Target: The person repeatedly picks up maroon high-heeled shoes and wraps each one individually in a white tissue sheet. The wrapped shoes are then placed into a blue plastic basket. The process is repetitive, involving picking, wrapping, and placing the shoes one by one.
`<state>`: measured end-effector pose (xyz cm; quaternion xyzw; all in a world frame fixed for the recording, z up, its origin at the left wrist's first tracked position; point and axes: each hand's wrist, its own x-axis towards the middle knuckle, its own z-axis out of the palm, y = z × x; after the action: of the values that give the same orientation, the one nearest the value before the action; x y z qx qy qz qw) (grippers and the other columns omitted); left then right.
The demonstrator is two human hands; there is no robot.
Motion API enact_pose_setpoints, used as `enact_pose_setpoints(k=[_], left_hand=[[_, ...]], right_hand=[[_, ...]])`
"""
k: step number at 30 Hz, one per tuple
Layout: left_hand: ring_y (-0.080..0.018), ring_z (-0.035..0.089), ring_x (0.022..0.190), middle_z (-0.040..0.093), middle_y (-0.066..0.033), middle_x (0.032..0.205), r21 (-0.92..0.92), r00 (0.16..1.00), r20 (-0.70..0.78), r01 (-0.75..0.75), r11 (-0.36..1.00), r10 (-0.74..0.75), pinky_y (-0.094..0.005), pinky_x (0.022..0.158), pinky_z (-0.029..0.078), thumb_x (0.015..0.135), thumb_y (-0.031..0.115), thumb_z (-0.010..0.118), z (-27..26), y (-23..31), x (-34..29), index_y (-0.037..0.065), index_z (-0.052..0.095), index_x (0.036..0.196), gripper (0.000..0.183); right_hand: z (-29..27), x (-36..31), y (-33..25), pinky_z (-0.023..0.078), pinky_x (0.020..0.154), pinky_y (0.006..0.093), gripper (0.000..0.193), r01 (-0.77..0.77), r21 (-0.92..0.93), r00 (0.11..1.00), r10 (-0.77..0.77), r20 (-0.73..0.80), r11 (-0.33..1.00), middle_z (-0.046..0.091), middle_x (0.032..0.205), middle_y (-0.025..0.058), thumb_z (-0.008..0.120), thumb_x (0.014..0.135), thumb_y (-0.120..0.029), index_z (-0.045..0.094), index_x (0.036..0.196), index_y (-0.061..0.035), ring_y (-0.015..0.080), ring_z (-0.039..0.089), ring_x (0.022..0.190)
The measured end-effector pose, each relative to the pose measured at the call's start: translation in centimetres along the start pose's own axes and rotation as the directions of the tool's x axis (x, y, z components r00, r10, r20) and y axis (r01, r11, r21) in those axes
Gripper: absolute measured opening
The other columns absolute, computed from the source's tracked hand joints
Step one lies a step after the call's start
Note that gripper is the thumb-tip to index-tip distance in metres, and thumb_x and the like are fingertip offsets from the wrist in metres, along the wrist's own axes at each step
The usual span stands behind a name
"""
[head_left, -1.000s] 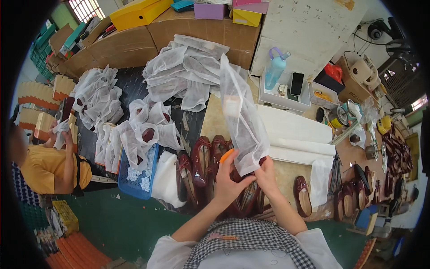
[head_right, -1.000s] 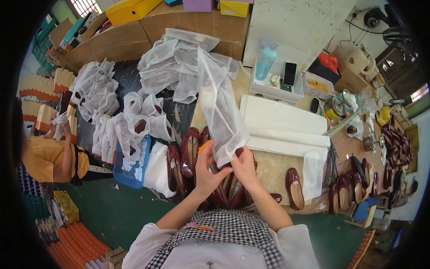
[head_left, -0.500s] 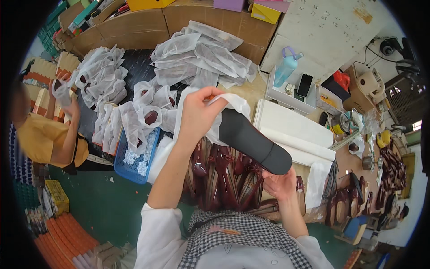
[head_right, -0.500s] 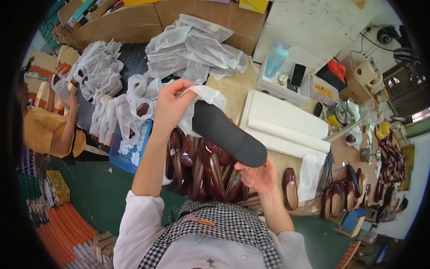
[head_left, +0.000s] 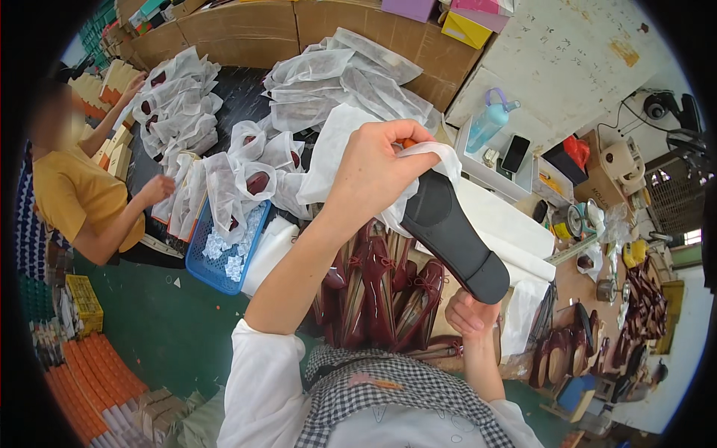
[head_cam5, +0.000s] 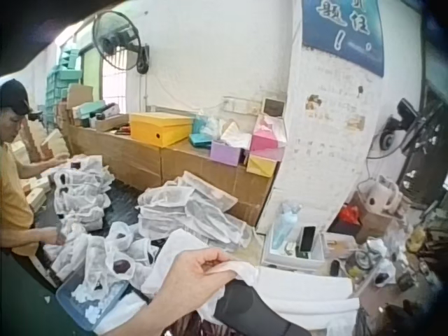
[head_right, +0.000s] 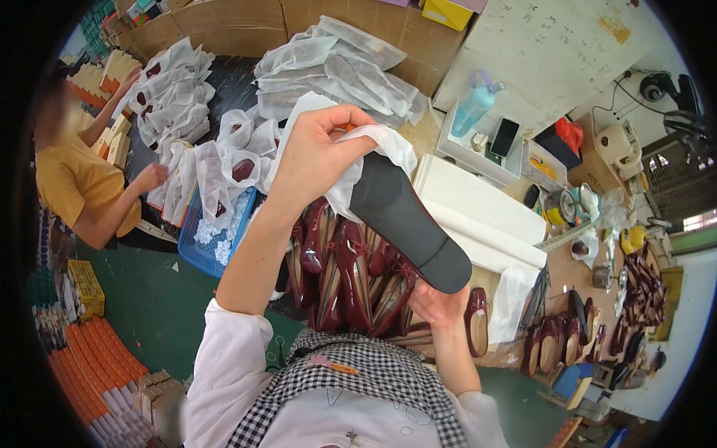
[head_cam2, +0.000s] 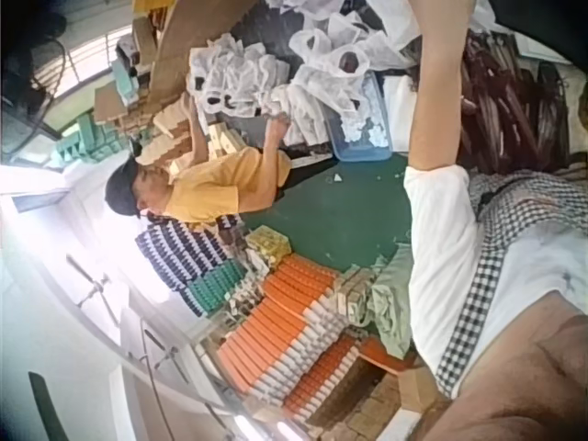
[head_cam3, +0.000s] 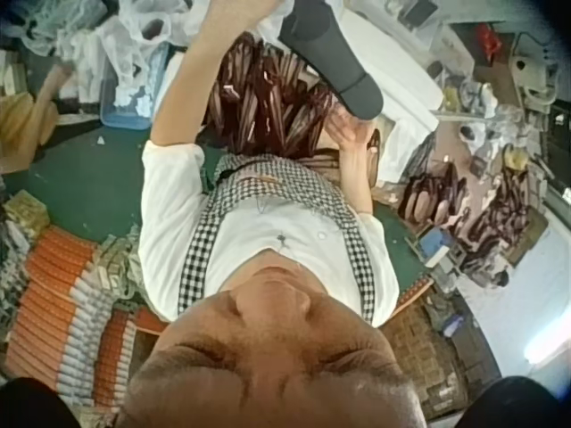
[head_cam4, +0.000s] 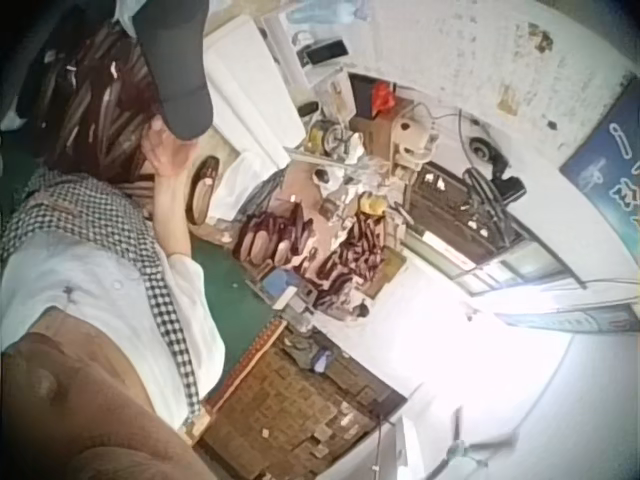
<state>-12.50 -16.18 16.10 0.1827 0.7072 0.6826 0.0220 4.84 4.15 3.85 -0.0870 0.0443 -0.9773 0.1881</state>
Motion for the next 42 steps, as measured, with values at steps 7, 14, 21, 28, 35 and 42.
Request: enact_pose_setpoints(k=[7, 14, 21, 28, 35, 42], left_hand=[[-0.0077, 0.058, 0.076, 0.065, -0.0035, 0.08, -0.036, 1.0, 0.026, 0.014, 0.999, -0.014, -0.0213, 0.07, 0.046, 0.075, 0.003, 0.066, -0.1, 0.7, -0.3, -0.004, 0.064, 0.084, 0.012], [-0.0074, 0.058, 0.074, 0.065, -0.003, 0.078, -0.002, 0.999, 0.018, -0.051, 0.999, 0.051, -0.0207, 0.068, 0.046, 0.073, 0.001, 0.067, 0.1, 1.1, -0.1, -0.003, 0.065, 0.084, 0.012], [-0.0058, 0.057, 0.071, 0.063, -0.0015, 0.074, 0.029, 0.994, 0.055, -0.1, 0.995, 0.098, -0.0203, 0.064, 0.045, 0.073, 0.002, 0.068, 1.1, 2.1, 0.4, -0.002, 0.065, 0.083, 0.011], [-0.0191, 0.059, 0.064, 0.06, -0.0063, 0.071, 0.439, 0.879, 0.138, -0.468, 0.767, 0.457, -0.0279, 0.056, 0.046, 0.071, 0.011, 0.066, 3.5, 1.5, -1.8, 0.007, 0.064, 0.08, 0.01], [-0.0195, 0.062, 0.064, 0.059, -0.0045, 0.083, 0.625, 0.914, 0.343, -0.393, 0.675, 0.215, -0.0313, 0.056, 0.051, 0.077, 0.02, 0.064, 4.5, -9.8, -9.4, 0.015, 0.066, 0.086, 0.01], [-0.0268, 0.059, 0.084, 0.06, -0.0069, 0.085, 0.818, 0.979, -0.114, 0.189, 0.543, -0.169, -0.0378, 0.071, 0.049, 0.075, 0.017, 0.064, -5.8, -21.3, -11.1, 0.006, 0.066, 0.074, 0.011]], right_hand=[[-0.1, 0.5, 0.0, 0.047, 0.041, 0.0223, 0.049, -0.036, -0.002, 0.999, 0.036, 0.031, 0.999, 0.064, 0.101, 0.0232, 0.043, 0.093, -0.035, 0.046, 0.126, 0.0007, 0.012, 0.057, 0.045], [0.0, 1.0, 0.2, 0.048, 0.038, 0.0219, 0.044, 0.014, 0.023, 0.999, -0.015, 0.038, 1.0, 0.064, 0.098, 0.0242, 0.044, 0.092, -0.028, 0.048, 0.121, 0.0043, 0.0131, 0.058, 0.042], [0.9, 1.4, 0.1, 0.049, 0.037, 0.0227, 0.039, 0.015, 0.065, 0.998, -0.019, 0.054, 0.998, 0.063, 0.096, 0.0254, 0.043, 0.093, -0.024, 0.05, 0.117, 0.0063, 0.013, 0.056, 0.041], [2.2, 1.6, -0.1, 0.054, 0.043, 0.0323, 0.043, -0.005, -0.293, 0.981, -0.052, -0.184, 0.956, 0.06, 0.105, 0.0218, 0.043, 0.094, -0.029, 0.044, 0.127, -0.0014, 0.0231, 0.065, 0.064], [-7.6, 7.5, -1.1, 0.05, 0.076, 0.0312, 0.033, -0.423, -0.902, 0.879, -0.283, -0.384, -0.091, 0.065, 0.096, 0.0113, 0.061, 0.085, -0.023, 0.06, 0.111, -0.0028, 0.019, 0.062, 0.087], [-19.0, 22.7, -0.5, 0.049, 0.08, 0.0352, 0.042, -0.25, -0.883, 0.828, 0.386, -0.407, -0.396, 0.064, 0.102, 0.0174, 0.063, 0.08, -0.025, 0.057, 0.116, -0.0028, 0.0267, 0.063, 0.091]])
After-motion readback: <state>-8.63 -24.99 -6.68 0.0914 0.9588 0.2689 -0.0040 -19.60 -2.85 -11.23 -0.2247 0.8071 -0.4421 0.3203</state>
